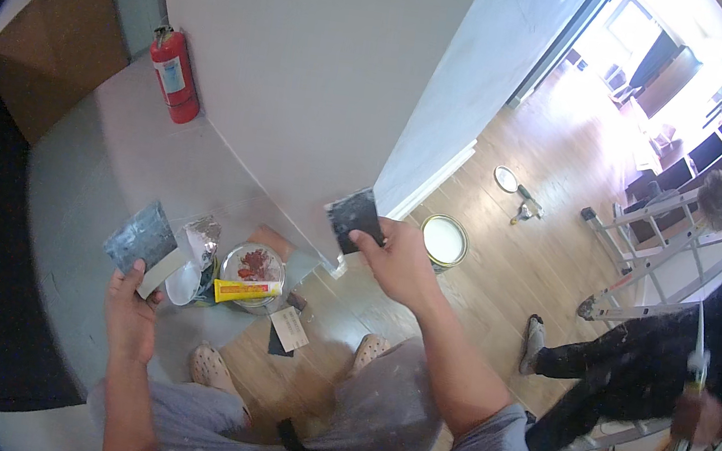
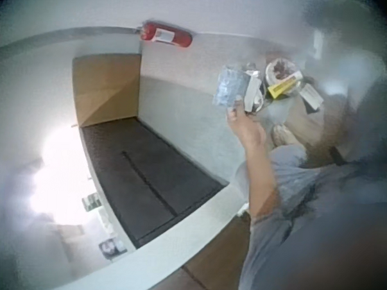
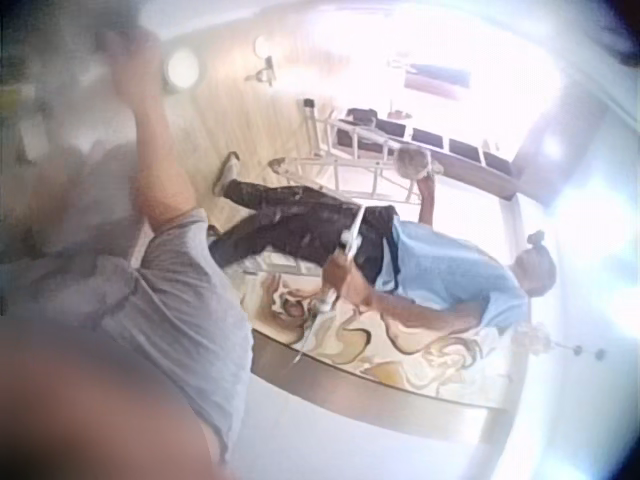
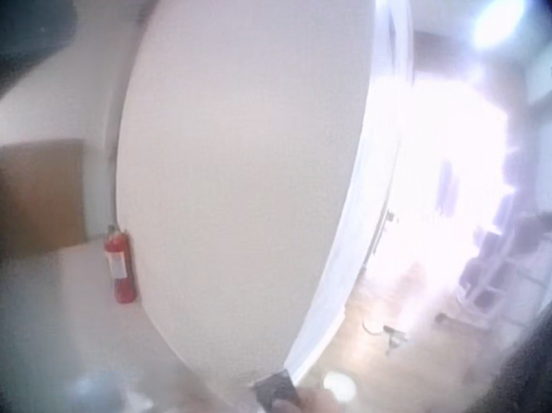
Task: The person sits on the floor and uses a putty knife to apply a white substance, likely caulk, to the seam between the baseboard and the wall. They repeatedly scoop the material from a container and smooth it along the joint.
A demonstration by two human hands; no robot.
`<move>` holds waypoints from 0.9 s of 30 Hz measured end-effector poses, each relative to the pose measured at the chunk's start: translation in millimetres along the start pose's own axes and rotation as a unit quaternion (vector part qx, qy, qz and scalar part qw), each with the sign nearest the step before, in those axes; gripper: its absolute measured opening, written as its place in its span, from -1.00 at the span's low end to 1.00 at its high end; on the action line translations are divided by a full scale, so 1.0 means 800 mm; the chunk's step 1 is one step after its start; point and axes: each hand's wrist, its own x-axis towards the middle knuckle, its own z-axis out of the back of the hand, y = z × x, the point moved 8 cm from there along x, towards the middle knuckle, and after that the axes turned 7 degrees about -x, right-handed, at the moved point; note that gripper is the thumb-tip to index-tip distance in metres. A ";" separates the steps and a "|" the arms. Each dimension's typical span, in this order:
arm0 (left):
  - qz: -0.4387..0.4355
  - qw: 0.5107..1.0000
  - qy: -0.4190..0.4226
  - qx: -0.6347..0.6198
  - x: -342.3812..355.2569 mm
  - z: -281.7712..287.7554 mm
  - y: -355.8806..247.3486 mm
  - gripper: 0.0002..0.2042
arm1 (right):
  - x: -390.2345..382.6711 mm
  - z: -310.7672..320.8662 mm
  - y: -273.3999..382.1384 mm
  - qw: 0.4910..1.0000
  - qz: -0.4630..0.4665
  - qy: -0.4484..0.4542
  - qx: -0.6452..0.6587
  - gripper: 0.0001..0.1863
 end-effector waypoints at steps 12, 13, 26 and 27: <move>0.031 0.997 0.073 0.000 -0.012 -0.040 0.011 -0.82 | 0.029 0.022 -0.048 0.990 -0.011 -0.132 0.045 -0.68; 0.034 0.997 0.074 0.001 -0.013 -0.039 0.013 -0.82 | 0.029 0.024 -0.049 0.990 -0.012 -0.134 0.043 -0.67; 0.047 0.990 0.131 -0.009 -0.014 -0.061 0.034 -0.83 | 0.037 0.058 -0.018 0.968 0.058 -0.213 0.120 -0.68; 0.047 0.990 0.130 -0.007 -0.014 -0.062 0.035 -0.82 | 0.036 0.066 -0.006 0.958 0.106 -0.224 0.145 -0.69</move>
